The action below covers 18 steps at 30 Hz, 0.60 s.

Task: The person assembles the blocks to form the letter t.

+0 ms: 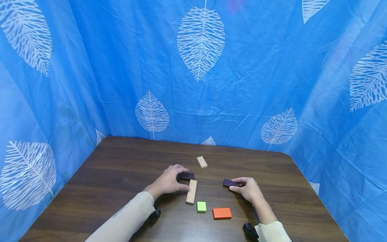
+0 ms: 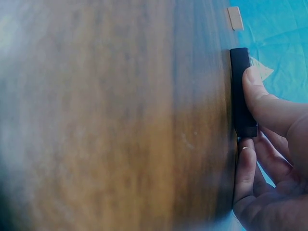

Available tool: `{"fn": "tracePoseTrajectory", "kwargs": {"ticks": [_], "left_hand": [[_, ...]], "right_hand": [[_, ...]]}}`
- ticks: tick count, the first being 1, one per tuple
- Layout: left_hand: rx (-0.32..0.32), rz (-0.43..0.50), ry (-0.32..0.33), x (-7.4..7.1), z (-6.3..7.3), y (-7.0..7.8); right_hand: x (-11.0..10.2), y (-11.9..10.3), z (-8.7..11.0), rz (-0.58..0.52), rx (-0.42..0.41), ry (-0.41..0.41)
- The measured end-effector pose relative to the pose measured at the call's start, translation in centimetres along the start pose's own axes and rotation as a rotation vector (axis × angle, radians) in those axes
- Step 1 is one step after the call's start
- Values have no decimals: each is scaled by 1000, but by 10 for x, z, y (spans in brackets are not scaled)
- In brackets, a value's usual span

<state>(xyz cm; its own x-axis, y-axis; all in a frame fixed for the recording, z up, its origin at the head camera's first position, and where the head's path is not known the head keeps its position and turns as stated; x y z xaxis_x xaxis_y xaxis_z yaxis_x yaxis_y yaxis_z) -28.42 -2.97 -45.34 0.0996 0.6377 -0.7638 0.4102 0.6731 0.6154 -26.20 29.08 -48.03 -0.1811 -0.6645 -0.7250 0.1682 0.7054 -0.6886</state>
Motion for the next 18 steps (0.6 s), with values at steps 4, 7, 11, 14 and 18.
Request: {"fn": "tracePoseTrajectory", "kwargs": {"ticks": [4, 7, 11, 14, 18], "left_hand": [[13, 20, -12, 2, 3, 0], [25, 31, -24, 5, 5, 0], [52, 35, -23, 5, 9, 1], [75, 31, -13, 5, 11, 2], [106, 11, -11, 6, 13, 3]], "right_hand": [[0, -1, 0, 0, 1, -2], [-1, -2, 1, -2, 3, -5], [-2, -3, 2, -3, 3, -4], [-2, -2, 2, -5, 1, -3], [-2, -2, 2, -7, 2, -6]]}}
Point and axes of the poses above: each hand's wrist, its own z-axis away from the middle knuckle, its own x-axis out of the palm, y = z × x, the point moved 5 cm from there along -z, towards the middle knuckle, and after that the axes turned 9 degrees about y, right-handed, at the moved point
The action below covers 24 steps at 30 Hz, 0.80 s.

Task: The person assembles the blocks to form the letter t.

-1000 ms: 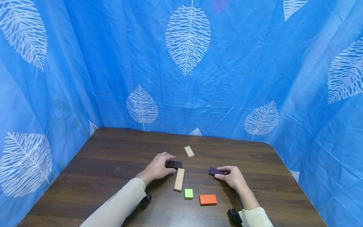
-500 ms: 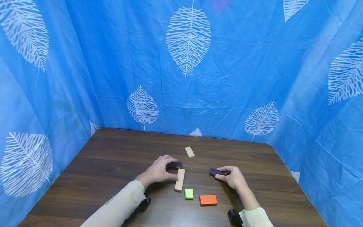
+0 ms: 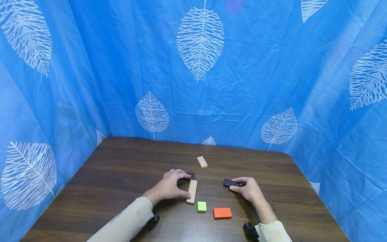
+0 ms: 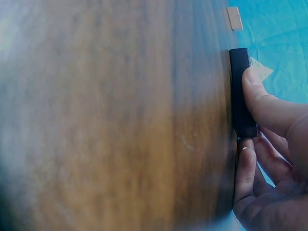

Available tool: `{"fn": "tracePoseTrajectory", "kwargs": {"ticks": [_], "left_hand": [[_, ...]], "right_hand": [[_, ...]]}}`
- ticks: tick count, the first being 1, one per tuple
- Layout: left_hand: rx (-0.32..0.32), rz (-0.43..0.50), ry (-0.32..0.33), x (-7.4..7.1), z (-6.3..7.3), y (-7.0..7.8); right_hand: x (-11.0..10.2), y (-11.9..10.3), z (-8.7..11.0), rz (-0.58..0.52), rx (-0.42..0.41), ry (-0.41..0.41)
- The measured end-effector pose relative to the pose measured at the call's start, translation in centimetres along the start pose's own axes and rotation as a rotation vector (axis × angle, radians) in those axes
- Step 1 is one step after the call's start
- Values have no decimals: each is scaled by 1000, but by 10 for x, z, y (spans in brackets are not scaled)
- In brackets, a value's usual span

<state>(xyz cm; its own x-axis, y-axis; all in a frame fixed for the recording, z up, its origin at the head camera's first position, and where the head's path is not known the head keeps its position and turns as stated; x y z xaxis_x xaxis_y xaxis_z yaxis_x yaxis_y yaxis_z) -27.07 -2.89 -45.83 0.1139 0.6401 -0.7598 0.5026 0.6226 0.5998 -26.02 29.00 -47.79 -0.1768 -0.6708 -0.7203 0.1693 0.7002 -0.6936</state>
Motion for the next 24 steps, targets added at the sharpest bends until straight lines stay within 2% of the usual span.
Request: {"fn": "tracePoseTrajectory", "kwargs": {"ticks": [13, 24], "left_hand": [[62, -92, -59, 7, 4, 10], [32, -97, -89, 10, 5, 13]], "right_hand": [[0, 0, 0, 0, -9, -1], [-1, 1, 0, -4, -14, -1]]}}
Point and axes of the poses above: each hand's wrist, its own z-axis away from the middle knuckle, its own x-axis out of the palm, y = z × x, the point moved 5 cm from there along -z, towards the middle knuckle, and after that the axes turned 9 degrees about y, right-handed, at the moved point
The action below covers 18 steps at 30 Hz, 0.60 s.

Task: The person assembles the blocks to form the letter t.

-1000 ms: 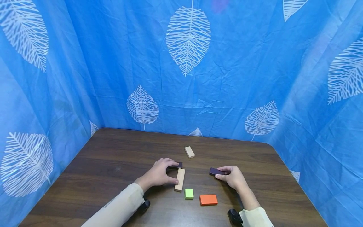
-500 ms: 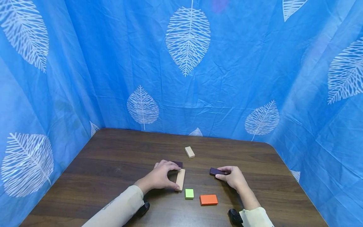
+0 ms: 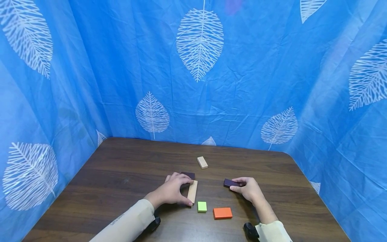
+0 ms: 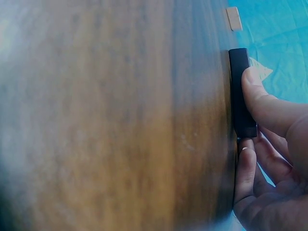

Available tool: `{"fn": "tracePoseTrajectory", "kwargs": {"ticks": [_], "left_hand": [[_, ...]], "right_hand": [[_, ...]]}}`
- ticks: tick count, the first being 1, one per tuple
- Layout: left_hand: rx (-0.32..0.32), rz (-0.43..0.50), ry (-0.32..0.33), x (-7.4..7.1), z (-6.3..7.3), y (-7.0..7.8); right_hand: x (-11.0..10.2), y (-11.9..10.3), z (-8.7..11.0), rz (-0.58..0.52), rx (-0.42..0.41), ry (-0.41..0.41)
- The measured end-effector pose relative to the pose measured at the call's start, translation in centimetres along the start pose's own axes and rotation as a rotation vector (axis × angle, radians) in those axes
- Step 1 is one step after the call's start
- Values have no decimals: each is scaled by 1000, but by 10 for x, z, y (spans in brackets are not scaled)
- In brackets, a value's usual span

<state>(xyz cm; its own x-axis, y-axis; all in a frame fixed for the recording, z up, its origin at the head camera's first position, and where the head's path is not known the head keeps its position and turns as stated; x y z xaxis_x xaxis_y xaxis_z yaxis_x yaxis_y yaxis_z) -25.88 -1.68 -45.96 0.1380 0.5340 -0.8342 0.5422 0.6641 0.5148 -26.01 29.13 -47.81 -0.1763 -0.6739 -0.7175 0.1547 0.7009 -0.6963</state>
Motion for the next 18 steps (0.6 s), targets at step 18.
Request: {"fn": "tracePoseTrajectory", "kwargs": {"ticks": [18], "left_hand": [[29, -48, -6, 5, 1, 3]], "right_hand": [[0, 3, -1, 13, -13, 3]]}}
Point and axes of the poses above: each hand's wrist, its own z-axis away from the middle knuckle, its own x-axis out of the palm, y = z × x, the point moved 5 cm from there along -z, towards the middle knuckle, and after that the axes turned 9 degrees about y, right-handed, at the moved point
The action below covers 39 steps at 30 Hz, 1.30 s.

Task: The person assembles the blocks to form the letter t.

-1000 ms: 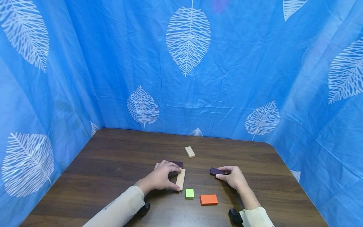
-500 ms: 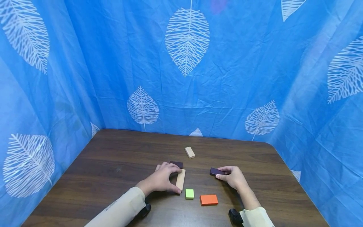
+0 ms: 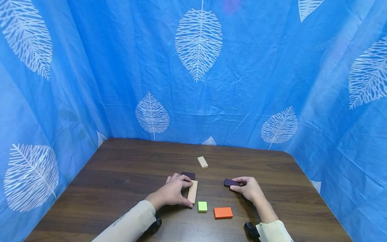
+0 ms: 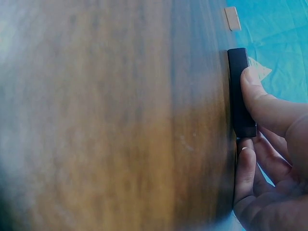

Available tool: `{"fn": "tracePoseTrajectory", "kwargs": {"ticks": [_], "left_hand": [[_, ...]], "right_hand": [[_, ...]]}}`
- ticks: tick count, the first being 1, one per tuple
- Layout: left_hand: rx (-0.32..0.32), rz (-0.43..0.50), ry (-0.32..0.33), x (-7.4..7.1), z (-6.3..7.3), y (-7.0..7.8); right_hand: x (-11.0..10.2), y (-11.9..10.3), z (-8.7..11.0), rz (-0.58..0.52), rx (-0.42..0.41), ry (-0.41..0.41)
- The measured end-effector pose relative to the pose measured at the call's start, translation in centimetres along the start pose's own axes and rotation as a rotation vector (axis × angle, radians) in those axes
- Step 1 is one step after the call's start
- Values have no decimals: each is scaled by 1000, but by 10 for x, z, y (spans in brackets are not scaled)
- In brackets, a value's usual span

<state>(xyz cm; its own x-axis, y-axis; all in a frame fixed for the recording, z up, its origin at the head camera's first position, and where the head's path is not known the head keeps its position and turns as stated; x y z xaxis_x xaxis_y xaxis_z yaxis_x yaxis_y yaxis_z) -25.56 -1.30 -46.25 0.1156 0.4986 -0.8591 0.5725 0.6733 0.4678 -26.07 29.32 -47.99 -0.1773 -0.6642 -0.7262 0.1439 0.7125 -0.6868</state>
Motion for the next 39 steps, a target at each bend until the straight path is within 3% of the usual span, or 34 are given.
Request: {"fn": "tracePoseTrajectory", "kwargs": {"ticks": [14, 23, 39], "left_hand": [[2, -12, 21, -1, 0, 0], [-28, -51, -26, 0, -1, 0], [-39, -69, 22, 0, -5, 2]], "right_hand": [[2, 1, -1, -6, 7, 9], [1, 2, -1, 3, -11, 3], [1, 1, -1, 9, -10, 4]]}}
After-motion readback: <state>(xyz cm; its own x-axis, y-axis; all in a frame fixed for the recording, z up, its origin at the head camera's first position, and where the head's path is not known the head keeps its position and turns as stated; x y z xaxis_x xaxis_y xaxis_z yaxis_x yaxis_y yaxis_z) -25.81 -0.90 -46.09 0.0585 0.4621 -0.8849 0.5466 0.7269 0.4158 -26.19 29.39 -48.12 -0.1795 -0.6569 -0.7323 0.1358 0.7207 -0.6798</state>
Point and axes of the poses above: each hand's wrist, its own z-axis away from the middle knuckle, its own x-axis out of the palm, y = z × x, the point moved 5 cm from there along -z, towards the middle knuckle, and after that the axes turned 9 degrees about y, right-handed, at the moved point
